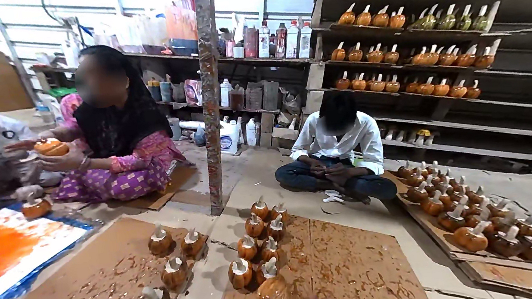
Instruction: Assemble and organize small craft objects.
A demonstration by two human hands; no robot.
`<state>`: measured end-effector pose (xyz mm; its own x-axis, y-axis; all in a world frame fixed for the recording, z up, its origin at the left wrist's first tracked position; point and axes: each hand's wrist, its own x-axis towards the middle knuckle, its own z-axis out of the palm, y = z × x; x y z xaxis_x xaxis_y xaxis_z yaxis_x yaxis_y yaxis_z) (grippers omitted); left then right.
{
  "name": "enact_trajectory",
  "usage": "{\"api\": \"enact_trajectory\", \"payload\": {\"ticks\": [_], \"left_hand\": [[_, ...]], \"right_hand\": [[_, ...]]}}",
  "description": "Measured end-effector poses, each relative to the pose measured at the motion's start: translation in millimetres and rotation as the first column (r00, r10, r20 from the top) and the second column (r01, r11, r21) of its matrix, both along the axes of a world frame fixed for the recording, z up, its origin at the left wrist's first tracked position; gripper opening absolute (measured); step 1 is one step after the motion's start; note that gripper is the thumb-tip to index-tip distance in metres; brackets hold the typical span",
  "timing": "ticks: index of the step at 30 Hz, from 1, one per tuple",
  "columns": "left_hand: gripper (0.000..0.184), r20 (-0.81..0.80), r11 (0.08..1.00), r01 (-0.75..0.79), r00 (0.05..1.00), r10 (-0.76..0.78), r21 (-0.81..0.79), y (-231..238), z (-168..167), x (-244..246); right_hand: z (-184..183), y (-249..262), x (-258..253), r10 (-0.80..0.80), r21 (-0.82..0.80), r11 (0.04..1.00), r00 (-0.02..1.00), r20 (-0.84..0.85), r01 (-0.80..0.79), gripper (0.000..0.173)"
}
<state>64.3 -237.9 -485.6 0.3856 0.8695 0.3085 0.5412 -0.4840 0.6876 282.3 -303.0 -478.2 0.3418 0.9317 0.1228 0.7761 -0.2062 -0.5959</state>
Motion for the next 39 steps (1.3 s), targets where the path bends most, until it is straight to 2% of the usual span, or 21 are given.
{"api": "enact_trajectory", "payload": {"ticks": [2, 3, 4, 5, 7, 9, 13, 17, 19, 20, 23, 25, 26, 28, 30, 32, 35, 38, 39], "left_hand": [[0.037, -0.038, 0.997, -0.009, 0.999, 0.006, -0.083, -12, 26, 6], [0.038, -0.096, 0.993, 0.034, 0.994, -0.045, -0.113, -11, 32, 5], [0.041, -0.148, 0.997, 0.075, 0.986, -0.076, -0.015, -6, 18, 3], [0.041, -0.039, 0.942, 0.025, 0.999, -0.013, 0.335, 9, -30, 9], [0.037, -0.054, 0.971, 0.128, 0.991, -0.120, 0.203, 12, -34, 8], [0.035, -0.091, 0.984, 0.142, 0.987, -0.132, 0.105, 11, -30, 7], [0.033, -0.136, 0.983, 0.140, 0.983, -0.124, 0.116, 10, -29, 6], [0.033, -0.186, 0.973, 0.167, 0.973, -0.137, 0.160, 10, -31, 11], [0.033, -0.200, 0.973, 0.165, 0.971, -0.131, 0.163, 9, -30, 12], [0.033, -0.196, 0.974, 0.165, 0.972, -0.133, 0.158, 9, -30, 12], [0.033, -0.175, 0.977, 0.147, 0.977, -0.120, 0.152, 10, -30, 12], [0.032, -0.177, 0.976, 0.122, 0.980, -0.090, 0.179, 10, -32, 11], [0.031, -0.182, 0.974, 0.108, 0.981, -0.072, 0.197, 11, -34, 11], [0.030, -0.188, 0.973, 0.092, 0.981, -0.051, 0.213, 14, -39, 12], [0.029, -0.191, 0.974, 0.095, 0.980, -0.055, 0.207, 15, -43, 13], [0.030, -0.210, 0.980, 0.101, 0.976, -0.063, 0.174, 15, -43, 15], [0.029, -0.247, 0.981, 0.136, 0.964, -0.098, 0.140, 13, -40, 15], [0.031, -0.263, 0.975, 0.216, 0.945, -0.193, 0.058, 15, -35, 13], [0.030, -0.248, 0.969, 0.235, 0.946, -0.209, 0.080, 16, -36, 14]], "right_hand": [[-1, -5, -4, 0.068, 0.168, 0.983, 0.997, 0.043, -0.074, 0.059], [-1, -7, -8, 0.126, 0.188, 0.972, 0.989, 0.072, -0.138, 0.060], [-2, -8, -12, 0.176, 0.165, 0.967, 0.978, 0.112, -0.193, 0.062], [-4, -8, -17, 0.208, 0.114, 0.967, 0.964, 0.165, -0.228, 0.066], [-9, -5, -23, 0.253, 0.019, 0.964, 0.934, 0.254, -0.266, 0.076], [-17, -1, -23, 0.275, -0.015, 0.956, 0.877, 0.394, -0.294, 0.079], [-24, 2, -11, 0.321, -0.021, 0.920, 0.725, 0.610, -0.391, 0.077], [-22, 2, 6, 0.292, 0.009, 0.916, 0.680, 0.672, -0.402, 0.079], [-25, 1, 6, 0.255, -0.006, 0.944, 0.718, 0.648, -0.330, 0.082], [-23, 0, 1, 0.241, -0.045, 0.963, 0.774, 0.585, -0.265, 0.084], [-6, 1, -20, 0.174, -0.276, 0.955, 0.955, 0.239, -0.106, 0.082], [-3, 2, -31, 0.157, -0.309, 0.945, 0.978, 0.140, -0.108, 0.080], [-4, 2, -36, 0.173, -0.292, 0.949, 0.972, 0.156, -0.122, 0.081], [-9, 0, -42, 0.220, -0.223, 0.963, 0.919, 0.328, -0.151, 0.085], [-18, -2, -42, 0.222, -0.119, 0.975, 0.799, 0.558, -0.187, 0.083], [-26, -2, -37, 0.188, -0.011, 0.967, 0.678, 0.710, -0.256, 0.080], [-25, -2, -25, 0.196, 0.023, 0.937, 0.579, 0.791, -0.349, 0.079], [-16, 3, -7, 0.234, 0.018, 0.909, 0.547, 0.804, -0.416, 0.080], [-13, 6, 2, 0.252, 0.006, 0.898, 0.525, 0.813, -0.439, 0.082]]}}
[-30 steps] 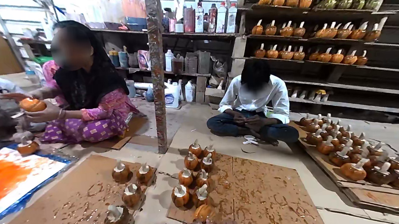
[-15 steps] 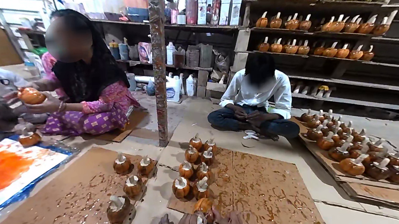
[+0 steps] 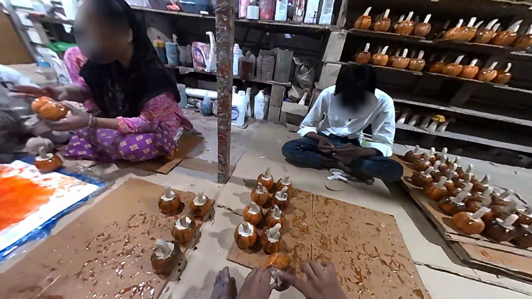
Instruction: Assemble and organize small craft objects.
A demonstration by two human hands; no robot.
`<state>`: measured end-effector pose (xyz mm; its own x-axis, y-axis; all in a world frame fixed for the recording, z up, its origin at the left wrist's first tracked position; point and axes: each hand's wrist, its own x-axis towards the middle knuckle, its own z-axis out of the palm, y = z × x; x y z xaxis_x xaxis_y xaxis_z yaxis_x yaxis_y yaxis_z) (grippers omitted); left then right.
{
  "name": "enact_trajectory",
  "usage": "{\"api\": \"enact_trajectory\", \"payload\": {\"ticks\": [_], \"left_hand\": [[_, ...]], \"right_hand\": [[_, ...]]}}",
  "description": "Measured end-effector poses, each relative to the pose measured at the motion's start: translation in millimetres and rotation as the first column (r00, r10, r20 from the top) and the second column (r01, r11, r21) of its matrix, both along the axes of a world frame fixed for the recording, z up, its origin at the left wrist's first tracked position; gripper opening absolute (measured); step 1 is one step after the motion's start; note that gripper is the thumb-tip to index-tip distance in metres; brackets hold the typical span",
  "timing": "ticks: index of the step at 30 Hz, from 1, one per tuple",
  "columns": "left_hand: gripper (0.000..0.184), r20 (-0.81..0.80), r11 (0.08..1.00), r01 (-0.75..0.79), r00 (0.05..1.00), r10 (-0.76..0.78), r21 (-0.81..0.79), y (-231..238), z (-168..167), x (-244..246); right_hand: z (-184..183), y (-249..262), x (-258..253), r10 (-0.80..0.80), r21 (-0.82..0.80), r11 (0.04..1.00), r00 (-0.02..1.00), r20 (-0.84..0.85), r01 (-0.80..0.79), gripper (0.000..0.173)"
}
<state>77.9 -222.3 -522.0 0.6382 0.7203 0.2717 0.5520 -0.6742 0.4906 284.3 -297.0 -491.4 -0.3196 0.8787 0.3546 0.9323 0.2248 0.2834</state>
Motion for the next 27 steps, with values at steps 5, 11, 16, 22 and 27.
{"api": "enact_trajectory", "payload": {"ticks": [5, 11, 16, 22, 27], "left_hand": [[0.019, 0.022, 0.985, 0.131, 0.991, -0.134, 0.109, 5, -3, -2], [0.019, -0.039, 0.974, 0.214, 0.977, -0.211, 0.074, 7, -1, -2], [0.022, -0.039, 0.981, 0.195, 0.980, -0.195, -0.009, 10, -1, -2], [0.029, 0.090, 0.985, 0.154, 0.985, -0.147, -0.077, 13, 1, -5], [0.034, 0.184, 0.976, 0.120, 0.979, -0.086, -0.183, 10, 4, -9]], "right_hand": [[18, 19, 27, 0.137, -0.102, 0.986, 0.990, 0.036, -0.132, 0.076], [44, 43, 22, 0.101, -0.455, 0.886, 0.995, 0.003, -0.088, 0.081], [43, 41, 28, 0.309, -0.363, 0.893, 0.949, 0.068, -0.264, 0.076], [42, 23, 37, 0.355, -0.234, 0.921, 0.919, 0.169, -0.312, 0.069], [40, 14, 43, 0.373, -0.193, 0.921, 0.908, 0.192, -0.338, 0.078]]}}
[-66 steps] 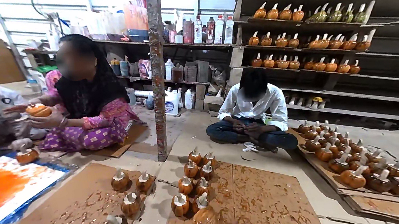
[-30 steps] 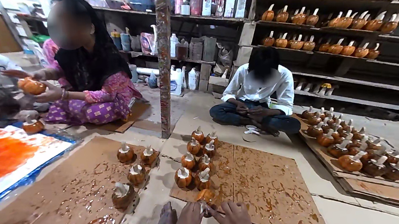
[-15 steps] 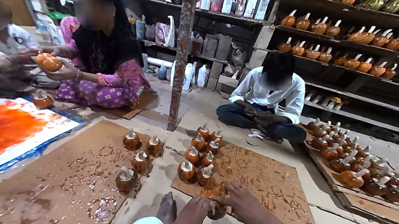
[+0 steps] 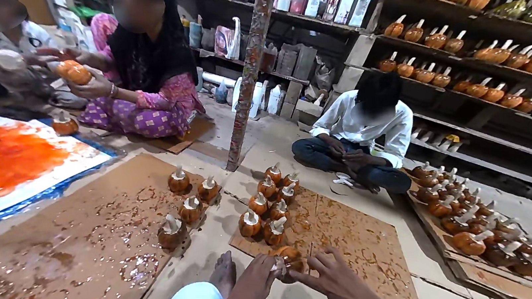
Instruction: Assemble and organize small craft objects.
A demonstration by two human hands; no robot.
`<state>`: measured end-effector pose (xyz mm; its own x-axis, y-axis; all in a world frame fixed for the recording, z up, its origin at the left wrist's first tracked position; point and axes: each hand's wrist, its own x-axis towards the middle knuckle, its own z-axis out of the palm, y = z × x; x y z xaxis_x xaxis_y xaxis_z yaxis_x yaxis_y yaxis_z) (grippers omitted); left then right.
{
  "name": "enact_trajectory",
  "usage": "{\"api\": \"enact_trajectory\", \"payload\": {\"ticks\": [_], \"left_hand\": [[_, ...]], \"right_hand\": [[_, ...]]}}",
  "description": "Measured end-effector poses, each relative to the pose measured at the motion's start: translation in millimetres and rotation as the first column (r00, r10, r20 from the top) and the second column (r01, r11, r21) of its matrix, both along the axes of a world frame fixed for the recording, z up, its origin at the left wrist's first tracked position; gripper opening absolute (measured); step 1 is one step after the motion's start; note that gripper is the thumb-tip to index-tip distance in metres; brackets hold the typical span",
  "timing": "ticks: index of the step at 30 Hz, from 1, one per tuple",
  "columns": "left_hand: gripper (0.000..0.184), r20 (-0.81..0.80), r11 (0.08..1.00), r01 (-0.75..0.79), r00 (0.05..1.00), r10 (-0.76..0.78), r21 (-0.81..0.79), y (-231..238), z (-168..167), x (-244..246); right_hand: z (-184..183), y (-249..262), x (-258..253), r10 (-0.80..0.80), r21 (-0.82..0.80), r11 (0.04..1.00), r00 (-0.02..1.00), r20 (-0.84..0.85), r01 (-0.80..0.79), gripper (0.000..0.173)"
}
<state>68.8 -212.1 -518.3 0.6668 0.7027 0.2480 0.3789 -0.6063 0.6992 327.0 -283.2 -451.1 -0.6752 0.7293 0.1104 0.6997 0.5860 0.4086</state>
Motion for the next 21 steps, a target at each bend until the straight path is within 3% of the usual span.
{"api": "enact_trajectory", "payload": {"ticks": [3, 5, 7, 8, 10, 11, 14, 16, 19, 21], "left_hand": [[0.040, 0.152, 0.970, -0.133, 0.974, 0.166, -0.205, 3, 2, -2], [0.042, 0.276, 0.918, -0.180, 0.918, 0.286, -0.355, 12, -1, -5], [0.041, 0.394, 0.833, -0.101, 0.846, 0.360, -0.544, 18, -2, -7], [0.039, 0.458, 0.788, -0.039, 0.796, 0.396, -0.614, 16, -4, -6], [0.038, 0.521, 0.728, 0.044, 0.727, 0.446, -0.684, 11, -5, -3], [0.038, 0.526, 0.718, 0.055, 0.719, 0.454, -0.694, 9, -4, -3], [0.039, 0.491, 0.718, 0.027, 0.748, 0.447, -0.696, 4, -3, -2], [0.044, 0.389, 0.703, -0.054, 0.802, 0.454, -0.709, 1, -1, -4], [0.054, 0.195, 0.696, -0.228, 0.860, 0.472, -0.681, 3, -2, -4], [0.058, 0.081, 0.673, -0.321, 0.866, 0.494, -0.667, 6, -3, -5]], "right_hand": [[0, -7, 11, 0.038, -0.067, 0.997, 0.998, -0.049, -0.042, 0.076], [-2, -17, 18, -0.055, -0.069, 0.997, 0.939, -0.339, 0.034, 0.061], [-5, -21, 14, -0.173, -0.068, 0.981, 0.646, -0.743, 0.184, 0.043], [-4, -20, 9, -0.229, -0.137, 0.964, 0.447, -0.865, 0.229, 0.046], [-1, -17, -4, -0.323, -0.307, 0.938, 0.084, -0.943, 0.159, 0.052], [-2, -16, -11, -0.372, -0.372, 0.922, -0.027, -0.928, 0.110, 0.053], [-10, -10, -31, -0.481, -0.485, 0.874, -0.076, -0.873, 0.040, 0.057], [-17, -8, -46, -0.552, -0.553, 0.833, -0.091, -0.829, -0.012, 0.061], [-26, -6, -59, -0.651, -0.649, 0.756, -0.204, -0.731, -0.086, 0.061], [-40, -6, -60, -0.607, -0.610, 0.790, -0.208, -0.767, -0.054, 0.061]]}}
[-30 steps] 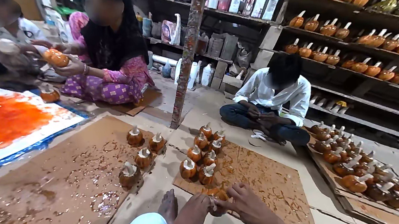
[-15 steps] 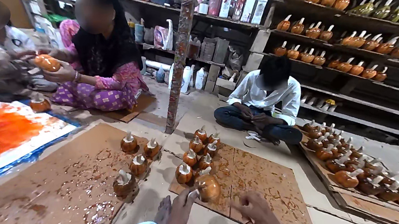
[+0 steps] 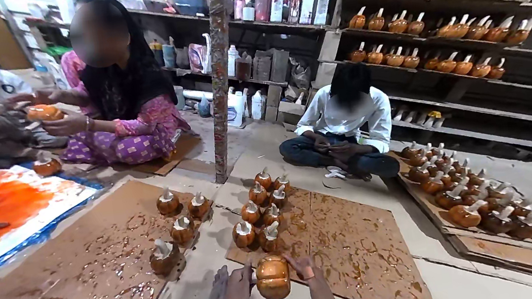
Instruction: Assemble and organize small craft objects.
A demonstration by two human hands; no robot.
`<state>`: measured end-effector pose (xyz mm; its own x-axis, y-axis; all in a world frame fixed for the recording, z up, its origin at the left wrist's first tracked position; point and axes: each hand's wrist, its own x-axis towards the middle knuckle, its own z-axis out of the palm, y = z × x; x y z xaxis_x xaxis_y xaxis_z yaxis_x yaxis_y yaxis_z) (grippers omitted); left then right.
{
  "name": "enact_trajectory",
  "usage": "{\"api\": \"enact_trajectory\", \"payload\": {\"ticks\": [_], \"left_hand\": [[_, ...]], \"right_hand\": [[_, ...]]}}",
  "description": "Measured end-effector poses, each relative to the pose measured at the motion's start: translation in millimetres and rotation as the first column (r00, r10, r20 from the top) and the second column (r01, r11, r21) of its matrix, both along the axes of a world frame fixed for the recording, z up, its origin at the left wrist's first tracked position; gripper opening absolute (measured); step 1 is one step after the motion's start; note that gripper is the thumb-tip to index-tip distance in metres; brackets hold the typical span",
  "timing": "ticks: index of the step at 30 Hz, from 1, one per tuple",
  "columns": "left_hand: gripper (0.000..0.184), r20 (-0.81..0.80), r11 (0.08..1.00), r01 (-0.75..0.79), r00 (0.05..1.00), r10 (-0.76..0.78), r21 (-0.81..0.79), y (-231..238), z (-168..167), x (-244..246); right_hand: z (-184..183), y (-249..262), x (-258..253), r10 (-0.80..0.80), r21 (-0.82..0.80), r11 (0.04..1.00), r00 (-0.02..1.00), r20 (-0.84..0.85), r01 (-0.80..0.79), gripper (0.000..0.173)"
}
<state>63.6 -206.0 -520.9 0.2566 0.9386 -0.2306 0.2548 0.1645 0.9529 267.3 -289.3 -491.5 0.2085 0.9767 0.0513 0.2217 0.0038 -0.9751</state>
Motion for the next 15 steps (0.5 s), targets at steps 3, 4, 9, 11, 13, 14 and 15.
{"api": "enact_trajectory", "payload": {"ticks": [3, 4, 9, 11, 13, 14, 15], "left_hand": [[0.061, -0.141, 0.999, -0.008, 0.990, 0.003, -0.031, 2, -1, 0], [0.061, -0.184, 0.999, -0.001, 0.983, -0.008, -0.048, 3, 2, 0], [0.048, -0.024, 0.961, -0.048, 0.999, 0.042, -0.271, 2, -5, 2], [0.041, 0.043, 0.927, -0.051, 0.996, 0.072, -0.371, 3, -14, 2], [0.038, 0.065, 0.898, -0.047, 0.994, 0.084, -0.437, 5, -20, 1], [0.037, 0.083, 0.883, -0.038, 0.993, 0.087, -0.467, 6, -22, 1], [0.036, 0.102, 0.870, -0.026, 0.991, 0.087, -0.492, 6, -23, 2]], "right_hand": [[-22, -2, 3, 0.005, 0.185, 0.983, 0.995, 0.096, -0.023, 0.068], [-25, -3, 5, 0.007, 0.225, 0.973, 0.988, 0.154, -0.043, 0.066], [-27, -6, 24, -0.078, 0.389, 0.882, 0.730, 0.679, -0.268, 0.045], [-24, -4, 30, -0.136, 0.431, 0.815, 0.596, 0.791, -0.386, 0.049], [-20, -4, 36, -0.158, 0.436, 0.758, 0.512, 0.844, -0.485, 0.049], [-18, -3, 39, -0.157, 0.426, 0.738, 0.480, 0.863, -0.524, 0.048], [-17, -3, 42, -0.160, 0.414, 0.720, 0.447, 0.880, -0.557, 0.045]]}}
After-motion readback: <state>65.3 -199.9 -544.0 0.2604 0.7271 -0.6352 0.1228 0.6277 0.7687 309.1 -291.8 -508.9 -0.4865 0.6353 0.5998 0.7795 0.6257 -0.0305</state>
